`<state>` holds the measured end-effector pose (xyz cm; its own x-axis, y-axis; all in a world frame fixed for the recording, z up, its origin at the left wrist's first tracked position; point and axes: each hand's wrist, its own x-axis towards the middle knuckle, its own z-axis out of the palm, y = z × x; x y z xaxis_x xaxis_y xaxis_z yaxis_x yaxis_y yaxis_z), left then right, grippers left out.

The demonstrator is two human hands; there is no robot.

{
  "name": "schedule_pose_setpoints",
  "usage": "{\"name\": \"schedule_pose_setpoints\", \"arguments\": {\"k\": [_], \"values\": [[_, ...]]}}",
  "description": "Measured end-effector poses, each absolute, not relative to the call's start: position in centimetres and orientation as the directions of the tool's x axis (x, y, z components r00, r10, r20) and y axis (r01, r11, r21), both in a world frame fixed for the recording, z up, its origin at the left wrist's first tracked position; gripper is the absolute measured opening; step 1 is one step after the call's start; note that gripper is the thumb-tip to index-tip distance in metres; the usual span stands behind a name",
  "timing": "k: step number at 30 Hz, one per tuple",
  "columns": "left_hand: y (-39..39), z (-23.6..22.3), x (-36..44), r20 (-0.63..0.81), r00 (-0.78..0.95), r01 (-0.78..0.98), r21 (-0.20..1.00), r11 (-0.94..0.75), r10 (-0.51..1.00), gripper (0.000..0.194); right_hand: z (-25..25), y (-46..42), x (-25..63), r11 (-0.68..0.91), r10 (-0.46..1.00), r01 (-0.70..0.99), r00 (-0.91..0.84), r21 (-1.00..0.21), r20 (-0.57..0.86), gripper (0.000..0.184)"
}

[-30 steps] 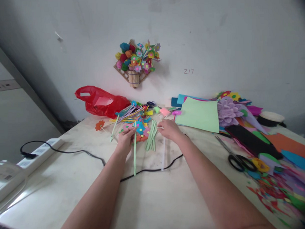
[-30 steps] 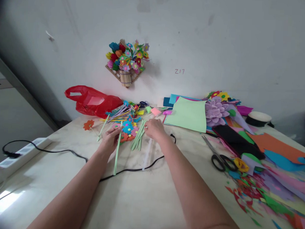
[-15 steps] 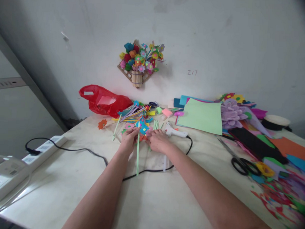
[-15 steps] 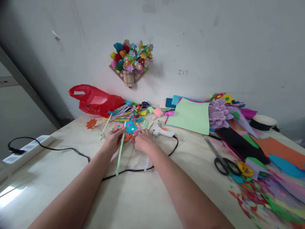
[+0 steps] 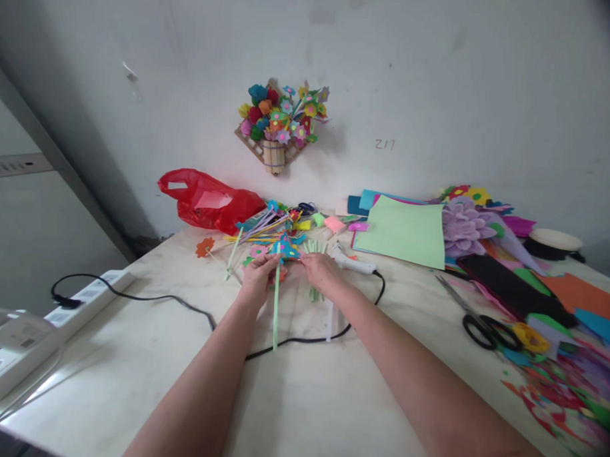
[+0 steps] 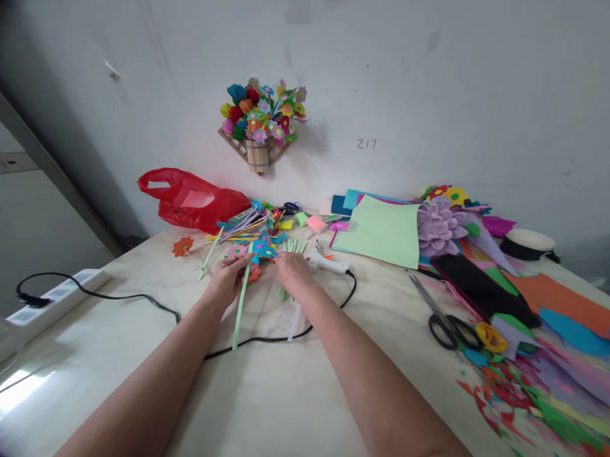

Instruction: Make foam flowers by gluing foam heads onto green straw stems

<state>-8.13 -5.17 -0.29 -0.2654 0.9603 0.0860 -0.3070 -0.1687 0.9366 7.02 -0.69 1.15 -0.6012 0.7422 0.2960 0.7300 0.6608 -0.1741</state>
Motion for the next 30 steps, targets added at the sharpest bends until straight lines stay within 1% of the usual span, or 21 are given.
{"name": "schedule_pose_setpoints", "arguments": {"k": [4, 7, 12, 14, 17, 19, 21, 22, 25, 26, 28, 30], "values": [[-5.0, -0.5, -8.2, 0.112, -0.25, -0.309, 0.932, -0.189, 0.962, 0.024, 0.8, -0.4, 7.2, 0.645, 0.756, 0.722, -0.56, -0.248, 0.339, 0.036], [-5.0, -0.5, -8.1, 0.135, -0.228, -0.297, 0.934, -0.2, 0.964, 0.023, 0.7, -0.4, 7.3, 0.655, 0.746, 0.703, -0.542, -0.277, 0.387, 0.04], [-5.2, -0.3, -8.1, 0.159, -0.26, -0.212, 0.953, -0.217, 0.952, 0.024, 0.4, -0.1, 7.2, 0.669, 0.735, 0.665, -0.524, -0.332, 0.431, 0.042], [-5.3, -0.2, -8.0, 0.161, -0.26, -0.197, 0.957, -0.215, 0.952, 0.024, 0.3, 0.2, 7.2, 0.652, 0.751, 0.639, -0.471, -0.408, 0.462, 0.039], [-5.3, -0.2, -8.0, 0.153, -0.231, -0.2, 0.959, -0.201, 0.961, 0.024, 0.3, 0.6, 7.0, 0.602, 0.796, 0.524, -0.327, -0.602, 0.51, 0.028], [-5.4, -0.1, -7.8, 0.138, -0.206, -0.204, 0.962, -0.18, 0.969, 0.023, 0.3, 0.8, 7.0, 0.551, 0.834, 0.408, -0.23, -0.728, 0.502, 0.021], [-5.5, 0.1, -7.6, 0.124, -0.191, -0.213, 0.963, -0.164, 0.974, 0.023, 0.3, 1.0, 6.9, 0.501, 0.865, 0.297, -0.167, -0.813, 0.473, 0.018], [-5.5, 0.2, -7.5, 0.118, -0.185, -0.219, 0.963, -0.158, 0.976, 0.024, 0.2, 1.1, 6.8, 0.48, 0.877, 0.247, -0.148, -0.842, 0.457, 0.019], [-5.7, 0.4, -7.3, 0.109, -0.172, -0.238, 0.96, -0.148, 0.979, 0.024, 0.1, 1.3, 6.7, 0.424, 0.904, 0.122, -0.124, -0.898, 0.41, 0.033], [-5.7, 0.4, -7.3, 0.109, -0.167, -0.239, 0.96, -0.147, 0.98, 0.024, 0.1, 1.4, 6.7, 0.405, 0.911, 0.099, -0.127, -0.909, 0.392, 0.034], [-5.7, 0.4, -7.2, 0.11, -0.15, -0.232, 0.962, -0.143, 0.983, 0.024, 0.2, 1.4, 6.8, 0.383, 0.919, 0.094, -0.137, -0.919, 0.37, 0.026], [-5.7, 0.4, -7.2, 0.108, -0.14, -0.22, 0.966, -0.138, 0.984, 0.024, 0.4, 1.3, 7.1, 0.417, 0.907, 0.132, -0.127, -0.899, 0.402, 0.015]]}}
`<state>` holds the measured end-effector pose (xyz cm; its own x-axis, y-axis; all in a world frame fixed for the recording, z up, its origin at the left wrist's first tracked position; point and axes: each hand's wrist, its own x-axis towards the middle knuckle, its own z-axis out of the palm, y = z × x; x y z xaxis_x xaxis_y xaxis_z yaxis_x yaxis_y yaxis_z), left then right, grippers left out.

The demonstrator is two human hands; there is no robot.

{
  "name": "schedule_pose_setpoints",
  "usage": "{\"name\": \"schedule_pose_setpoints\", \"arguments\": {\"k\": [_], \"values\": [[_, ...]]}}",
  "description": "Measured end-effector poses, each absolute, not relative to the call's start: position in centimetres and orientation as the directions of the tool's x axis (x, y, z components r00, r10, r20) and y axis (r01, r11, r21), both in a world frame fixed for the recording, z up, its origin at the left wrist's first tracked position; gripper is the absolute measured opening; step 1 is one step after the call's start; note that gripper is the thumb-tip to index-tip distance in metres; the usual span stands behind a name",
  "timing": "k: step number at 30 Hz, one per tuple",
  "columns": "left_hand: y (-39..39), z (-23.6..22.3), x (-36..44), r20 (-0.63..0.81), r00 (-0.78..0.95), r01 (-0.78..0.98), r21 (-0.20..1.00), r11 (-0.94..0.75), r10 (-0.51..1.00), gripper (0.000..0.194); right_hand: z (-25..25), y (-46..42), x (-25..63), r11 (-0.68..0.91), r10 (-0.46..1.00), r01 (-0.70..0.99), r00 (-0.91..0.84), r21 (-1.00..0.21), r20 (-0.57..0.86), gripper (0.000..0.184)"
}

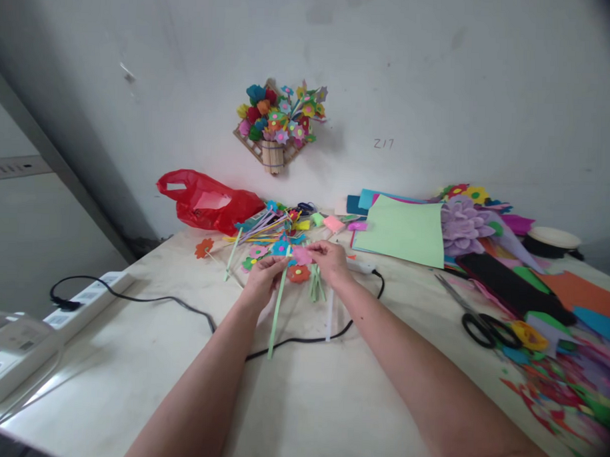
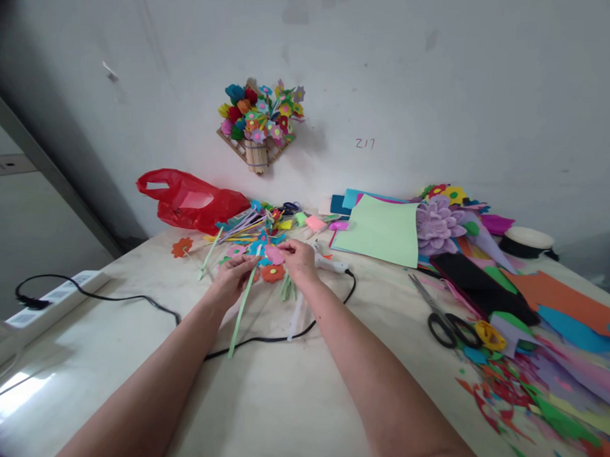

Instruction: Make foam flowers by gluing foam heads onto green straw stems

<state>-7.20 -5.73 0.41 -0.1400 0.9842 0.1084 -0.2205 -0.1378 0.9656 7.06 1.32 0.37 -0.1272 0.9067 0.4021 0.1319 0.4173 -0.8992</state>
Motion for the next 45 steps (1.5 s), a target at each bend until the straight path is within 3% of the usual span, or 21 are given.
{"name": "schedule_pose_setpoints", "arguments": {"k": [5, 10, 18, 39, 45], "values": [[-5.8, 0.4, -7.1, 0.095, -0.15, -0.214, 0.969, -0.126, 0.984, 0.024, 0.9, 0.9, 7.6, 0.554, 0.828, 0.257, -0.072, -0.792, 0.556, 0.011], [-5.9, 0.4, -7.0, 0.101, -0.123, -0.212, 0.969, -0.125, 0.987, 0.024, 0.9, 0.9, 7.4, 0.495, 0.869, 0.147, -0.059, -0.857, 0.491, 0.012], [-5.9, 0.3, -6.9, 0.083, -0.09, -0.22, 0.97, -0.101, 0.992, 0.022, 1.7, 0.1, 7.0, 0.54, 0.828, -0.132, -0.092, -0.831, 0.553, 0.005], [-5.7, -0.1, -7.0, 0.092, -0.061, -0.196, 0.975, -0.102, 0.994, 0.022, 1.0, 0.2, 6.3, 0.479, 0.826, -0.283, -0.174, -0.831, 0.536, 0.003], [-5.8, 0.0, -7.0, 0.083, -0.058, -0.202, 0.975, -0.093, 0.995, 0.022, 0.6, 0.5, 6.3, 0.495, 0.817, -0.237, -0.202, -0.836, 0.54, 0.004]]}}
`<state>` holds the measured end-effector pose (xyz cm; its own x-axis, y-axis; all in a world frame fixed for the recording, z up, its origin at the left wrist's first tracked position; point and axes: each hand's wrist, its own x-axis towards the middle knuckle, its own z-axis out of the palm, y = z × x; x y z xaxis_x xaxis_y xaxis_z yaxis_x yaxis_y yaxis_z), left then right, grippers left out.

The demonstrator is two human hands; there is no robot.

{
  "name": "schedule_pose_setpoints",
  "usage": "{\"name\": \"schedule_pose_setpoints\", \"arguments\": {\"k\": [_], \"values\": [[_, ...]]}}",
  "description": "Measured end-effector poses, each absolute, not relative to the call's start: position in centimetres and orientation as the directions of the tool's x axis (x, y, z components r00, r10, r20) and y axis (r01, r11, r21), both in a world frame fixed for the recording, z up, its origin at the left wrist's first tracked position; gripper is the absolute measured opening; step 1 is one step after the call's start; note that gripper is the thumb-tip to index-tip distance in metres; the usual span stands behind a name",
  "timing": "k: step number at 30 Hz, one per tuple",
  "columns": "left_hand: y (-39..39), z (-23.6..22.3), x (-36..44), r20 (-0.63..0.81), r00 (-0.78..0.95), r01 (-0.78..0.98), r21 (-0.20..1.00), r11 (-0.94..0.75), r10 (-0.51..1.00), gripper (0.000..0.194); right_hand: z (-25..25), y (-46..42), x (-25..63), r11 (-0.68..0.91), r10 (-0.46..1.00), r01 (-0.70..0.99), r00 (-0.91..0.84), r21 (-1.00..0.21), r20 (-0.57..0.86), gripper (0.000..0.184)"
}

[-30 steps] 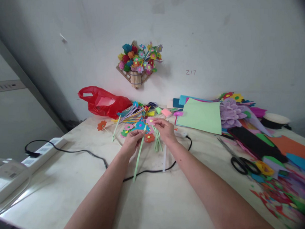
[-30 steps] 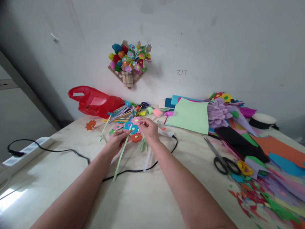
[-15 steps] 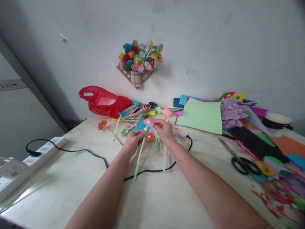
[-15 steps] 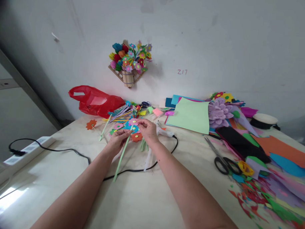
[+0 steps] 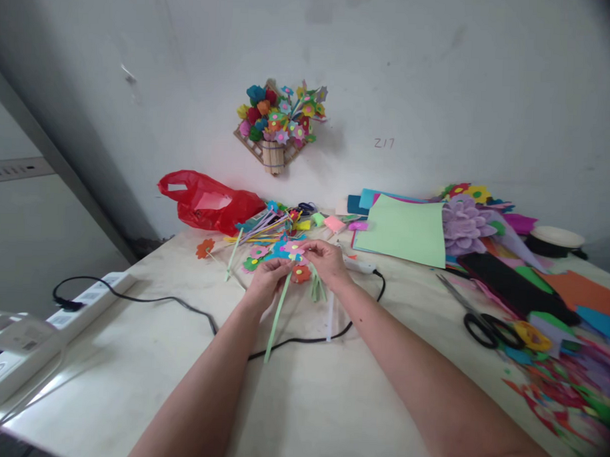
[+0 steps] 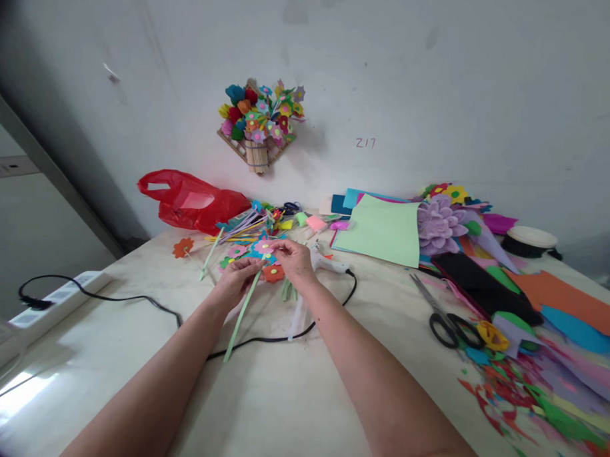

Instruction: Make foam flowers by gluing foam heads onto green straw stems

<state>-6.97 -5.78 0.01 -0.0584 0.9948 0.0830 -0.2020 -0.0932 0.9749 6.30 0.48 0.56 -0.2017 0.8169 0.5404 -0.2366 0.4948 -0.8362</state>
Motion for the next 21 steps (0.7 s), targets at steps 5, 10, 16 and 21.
{"name": "schedule_pose_setpoints", "arguments": {"k": [5, 10, 16, 21], "values": [[-5.83, 0.17, -6.91, 0.063, -0.064, -0.197, 0.978, -0.075, 0.996, 0.023, 0.35, 0.58, 6.3, 0.498, 0.813, -0.192, -0.236, -0.846, 0.532, 0.003], [-5.88, 0.21, -6.84, 0.057, -0.073, -0.224, 0.972, -0.072, 0.996, 0.023, 0.55, 0.48, 6.58, 0.555, 0.787, -0.105, -0.253, -0.825, 0.562, 0.006], [-5.96, 0.27, -6.82, 0.044, -0.057, -0.25, 0.967, -0.057, 0.997, 0.022, 0.83, 0.62, 6.85, 0.68, 0.728, 0.142, -0.24, -0.719, 0.642, 0.015], [-5.97, 0.25, -6.79, 0.054, -0.041, -0.254, 0.965, -0.062, 0.998, 0.021, 0.98, 0.65, 6.88, 0.772, 0.632, 0.158, -0.297, -0.616, 0.716, 0.017]]}}
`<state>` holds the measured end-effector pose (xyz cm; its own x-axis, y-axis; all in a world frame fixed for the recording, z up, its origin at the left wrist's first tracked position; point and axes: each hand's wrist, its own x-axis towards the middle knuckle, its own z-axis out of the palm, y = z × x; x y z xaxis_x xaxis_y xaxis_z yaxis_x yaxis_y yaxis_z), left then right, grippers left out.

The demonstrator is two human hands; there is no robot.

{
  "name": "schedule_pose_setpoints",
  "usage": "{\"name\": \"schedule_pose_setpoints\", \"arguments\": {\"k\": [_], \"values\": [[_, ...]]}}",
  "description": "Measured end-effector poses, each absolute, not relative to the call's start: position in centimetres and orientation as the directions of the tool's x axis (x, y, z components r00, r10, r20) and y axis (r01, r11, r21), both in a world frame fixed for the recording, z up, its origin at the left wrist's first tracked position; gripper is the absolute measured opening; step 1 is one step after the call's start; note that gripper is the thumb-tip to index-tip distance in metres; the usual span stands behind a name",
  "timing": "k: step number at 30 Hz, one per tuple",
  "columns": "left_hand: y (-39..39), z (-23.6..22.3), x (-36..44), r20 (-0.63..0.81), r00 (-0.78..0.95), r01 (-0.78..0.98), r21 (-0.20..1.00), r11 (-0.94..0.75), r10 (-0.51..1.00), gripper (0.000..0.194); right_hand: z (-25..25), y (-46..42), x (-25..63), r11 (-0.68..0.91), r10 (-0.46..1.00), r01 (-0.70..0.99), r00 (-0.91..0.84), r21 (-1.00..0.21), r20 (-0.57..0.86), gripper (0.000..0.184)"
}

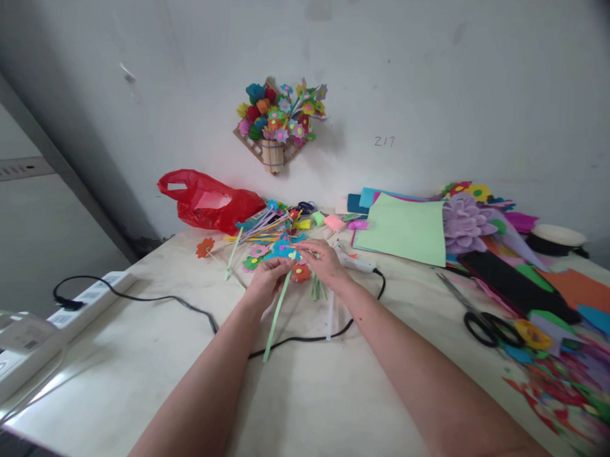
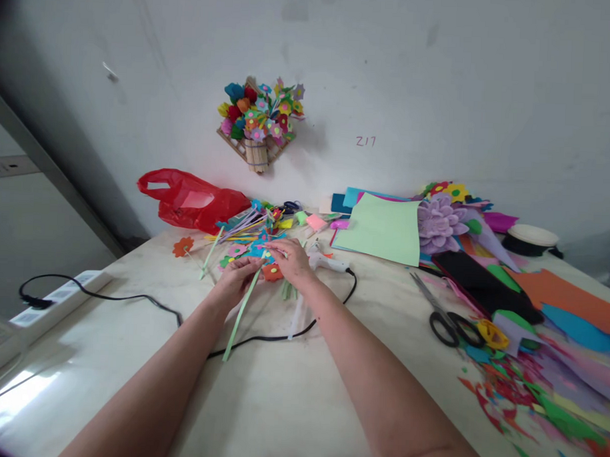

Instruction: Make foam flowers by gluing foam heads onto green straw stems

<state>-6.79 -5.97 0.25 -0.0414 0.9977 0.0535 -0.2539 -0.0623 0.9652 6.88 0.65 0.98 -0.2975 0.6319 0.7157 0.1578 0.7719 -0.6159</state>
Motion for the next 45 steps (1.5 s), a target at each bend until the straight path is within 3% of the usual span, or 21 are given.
{"name": "schedule_pose_setpoints", "arguments": {"k": [17, 29, 37, 45], "values": [[-5.8, 0.3, -6.7, 0.058, -0.076, -0.323, 0.943, -0.08, 0.995, 0.018, 0.9, 0.6, 7.0, 0.798, 0.601, 0.208, -0.345, -0.566, 0.721, 0.022], [-5.9, 0.6, -6.5, 0.056, -0.067, -0.388, 0.918, -0.078, 0.996, 0.026, 1.1, 0.3, 7.0, 0.81, 0.587, 0.274, -0.38, -0.519, 0.715, 0.023], [-5.5, -0.4, -6.8, 0.145, -0.15, -0.181, 0.968, -0.171, 0.978, 0.027, 0.7, 0.4, 7.1, 0.839, 0.537, 0.365, -0.436, -0.403, 0.722, 0.023], [-5.7, 0.3, -6.4, 0.169, -0.233, -0.092, 0.977, -0.195, 0.958, 0.025, 1.2, 0.0, 7.4, 0.831, 0.539, 0.415, -0.434, -0.372, 0.722, 0.041]]}}
